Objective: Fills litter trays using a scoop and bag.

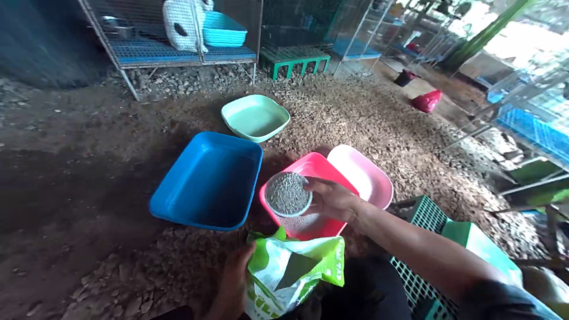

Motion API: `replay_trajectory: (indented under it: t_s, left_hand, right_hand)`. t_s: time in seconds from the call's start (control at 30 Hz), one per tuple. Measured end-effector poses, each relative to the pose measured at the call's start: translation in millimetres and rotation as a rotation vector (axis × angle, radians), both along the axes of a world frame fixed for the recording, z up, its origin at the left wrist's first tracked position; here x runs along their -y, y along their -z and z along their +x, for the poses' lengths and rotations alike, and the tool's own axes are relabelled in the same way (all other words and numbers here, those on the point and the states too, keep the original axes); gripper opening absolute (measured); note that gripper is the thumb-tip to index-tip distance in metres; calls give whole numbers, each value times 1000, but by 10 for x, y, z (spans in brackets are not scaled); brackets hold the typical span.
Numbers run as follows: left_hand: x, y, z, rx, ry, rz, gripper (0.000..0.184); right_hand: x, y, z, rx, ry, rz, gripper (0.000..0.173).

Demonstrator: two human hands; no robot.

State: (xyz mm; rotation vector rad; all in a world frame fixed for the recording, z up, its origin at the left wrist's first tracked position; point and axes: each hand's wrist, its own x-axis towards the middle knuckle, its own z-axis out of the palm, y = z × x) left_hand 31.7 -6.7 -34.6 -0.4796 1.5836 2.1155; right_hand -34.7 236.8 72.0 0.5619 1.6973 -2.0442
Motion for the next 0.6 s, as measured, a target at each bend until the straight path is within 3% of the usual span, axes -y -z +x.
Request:
replay_trajectory:
  t_s: [0.17, 0.33, 0.47, 0.6]
  left_hand:
    - [61, 26, 120, 15, 41, -63, 24]
    - [74, 56, 109, 38, 36, -40, 27]
    - [61, 84, 88, 42, 39, -9, 27]
    - [31, 77, 73, 40, 43, 5, 29]
  right_hand:
    - [584, 860, -966, -38, -37, 116, 43]
    - [1196, 1916, -1621, -354, -279, 846, 58]
    - [1455, 2036, -1780, -621, -558, 1239, 53]
    - [1447, 1881, -1867, -1071, -669, 1462, 46]
